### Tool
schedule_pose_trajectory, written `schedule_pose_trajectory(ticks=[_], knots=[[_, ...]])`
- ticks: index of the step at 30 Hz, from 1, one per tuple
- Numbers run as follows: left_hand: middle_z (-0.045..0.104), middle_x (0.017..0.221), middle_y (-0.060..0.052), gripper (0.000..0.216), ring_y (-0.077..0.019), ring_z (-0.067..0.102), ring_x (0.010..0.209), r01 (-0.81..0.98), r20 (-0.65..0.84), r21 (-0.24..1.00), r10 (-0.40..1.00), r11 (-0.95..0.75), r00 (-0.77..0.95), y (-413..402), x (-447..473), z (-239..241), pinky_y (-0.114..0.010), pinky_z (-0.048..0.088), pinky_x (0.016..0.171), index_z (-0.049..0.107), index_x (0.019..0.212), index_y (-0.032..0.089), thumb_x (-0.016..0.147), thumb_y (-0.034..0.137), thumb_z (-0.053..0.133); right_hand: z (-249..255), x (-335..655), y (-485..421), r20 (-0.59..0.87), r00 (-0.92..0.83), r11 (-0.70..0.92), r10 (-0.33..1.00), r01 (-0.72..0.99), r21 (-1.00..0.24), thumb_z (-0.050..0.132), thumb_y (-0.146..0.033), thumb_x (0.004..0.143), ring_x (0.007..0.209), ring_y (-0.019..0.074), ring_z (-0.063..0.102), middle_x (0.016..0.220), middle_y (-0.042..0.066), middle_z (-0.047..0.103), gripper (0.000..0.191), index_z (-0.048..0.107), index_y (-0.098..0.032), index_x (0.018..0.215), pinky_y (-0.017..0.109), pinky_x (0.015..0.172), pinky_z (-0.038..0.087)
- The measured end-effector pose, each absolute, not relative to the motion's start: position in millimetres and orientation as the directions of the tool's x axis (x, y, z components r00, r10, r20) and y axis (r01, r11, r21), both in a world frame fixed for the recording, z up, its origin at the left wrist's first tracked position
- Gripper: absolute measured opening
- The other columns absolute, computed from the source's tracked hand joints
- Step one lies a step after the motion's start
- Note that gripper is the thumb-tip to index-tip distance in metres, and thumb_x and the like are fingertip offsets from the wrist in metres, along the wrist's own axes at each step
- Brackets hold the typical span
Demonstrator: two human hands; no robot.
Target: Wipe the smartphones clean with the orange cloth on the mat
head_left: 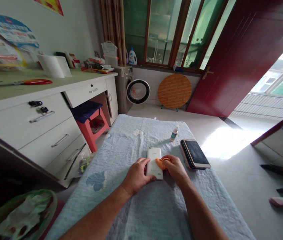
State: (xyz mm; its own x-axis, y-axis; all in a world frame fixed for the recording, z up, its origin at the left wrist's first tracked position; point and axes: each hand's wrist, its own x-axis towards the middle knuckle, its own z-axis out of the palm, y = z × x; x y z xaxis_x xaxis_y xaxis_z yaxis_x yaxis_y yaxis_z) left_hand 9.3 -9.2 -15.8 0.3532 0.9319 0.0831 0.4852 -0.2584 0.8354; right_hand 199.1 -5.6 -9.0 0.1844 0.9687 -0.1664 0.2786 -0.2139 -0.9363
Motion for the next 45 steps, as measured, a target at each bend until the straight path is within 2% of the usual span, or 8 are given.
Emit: schedule_pose_trajectory(ticks=[6,12,20,26,29,34,37,45], knots=[[0.057,0.111,-0.005,0.057,-0.0226,0.060,0.098,0.534,0.116,0.771,0.901,-0.347,0.417,-14.0,10.8,-12.6,-0.031,0.049,0.086,0.057,0.118,0.023,0.063,0.019,0.073,-9.1,199.5,-6.5,-0.100,0.183,-0.168,0.978,0.408,-0.898,0.051,-0.023,0.067,0.050,0.0127,0.048,0.057,0.001,0.060,0.022,0.071,-0.016,0.075,0.023,0.048,0.031],[0.052,0.114,-0.006,0.050,-0.0224,0.058,0.100,0.575,0.120,0.725,0.892,-0.378,0.436,-16.4,11.0,-7.3,-0.032,0.047,0.091,0.060,0.111,0.022,0.063,0.020,0.073,-5.9,198.8,-9.3,0.035,0.159,-0.079,0.987,0.653,-0.754,0.048,-0.022,0.072,0.066,0.0167,0.059,0.071,0.004,0.068,0.024,0.071,-0.017,0.078,0.024,0.059,0.037],[0.054,0.110,-0.003,0.045,-0.0202,0.059,0.096,0.574,0.085,0.735,0.889,-0.361,0.450,-14.2,12.1,-11.1,-0.030,0.049,0.086,0.059,0.109,0.023,0.066,0.026,0.072,-2.5,198.5,-11.1,0.057,0.147,-0.075,0.988,0.755,-0.651,0.046,-0.024,0.076,0.067,0.0161,0.060,0.072,0.005,0.070,0.027,0.071,-0.017,0.082,0.022,0.059,0.036],[0.055,0.109,-0.003,0.042,-0.0198,0.059,0.096,0.578,0.116,0.713,0.880,-0.397,0.461,-15.0,13.3,-11.6,-0.030,0.049,0.087,0.059,0.108,0.023,0.068,0.025,0.072,-3.8,196.6,-12.4,0.111,0.133,-0.042,0.985,0.805,-0.592,0.047,-0.022,0.078,0.062,0.0147,0.057,0.067,0.004,0.067,0.021,0.068,-0.018,0.077,0.023,0.056,0.033],[0.055,0.111,-0.005,0.035,-0.0202,0.059,0.096,0.591,0.121,0.687,0.869,-0.423,0.480,-15.3,13.4,-11.3,-0.030,0.049,0.089,0.061,0.100,0.020,0.069,0.026,0.073,-4.6,197.5,-11.9,0.219,0.143,0.015,0.965,0.805,-0.593,0.048,-0.026,0.083,0.063,0.0146,0.056,0.069,0.003,0.065,0.021,0.065,-0.018,0.076,0.023,0.058,0.035],[0.054,0.120,-0.008,0.034,-0.0230,0.058,0.105,0.597,0.121,0.657,0.846,-0.460,0.519,-16.3,14.9,-10.8,-0.032,0.046,0.095,0.062,0.101,0.018,0.072,0.031,0.073,-8.6,198.2,-8.6,0.435,0.134,0.167,0.891,0.793,-0.587,0.050,-0.025,0.086,0.080,0.0157,0.057,0.095,0.007,0.060,0.018,0.065,-0.018,0.091,0.025,0.074,0.042],[0.055,0.123,-0.008,0.035,-0.0237,0.057,0.109,0.619,0.119,0.625,0.841,-0.477,0.528,-17.7,16.6,-10.9,-0.033,0.045,0.098,0.063,0.104,0.019,0.073,0.029,0.073,-13.6,195.8,-7.1,0.413,0.083,0.188,0.907,0.798,-0.573,0.050,-0.025,0.087,0.085,0.0161,0.056,0.100,0.006,0.056,0.020,0.067,-0.020,0.096,0.025,0.077,0.043],[0.061,0.119,-0.006,0.032,-0.0251,0.054,0.107,0.623,0.201,0.528,0.797,-0.578,0.569,-18.3,14.4,-11.6,-0.037,0.043,0.095,0.064,0.103,0.021,0.076,0.037,0.072,-11.9,193.8,-10.0,0.244,-0.125,0.242,0.962,0.808,-0.537,0.050,-0.017,0.085,0.075,0.0124,0.055,0.085,0.002,0.055,0.022,0.072,-0.021,0.089,0.022,0.070,0.040]])
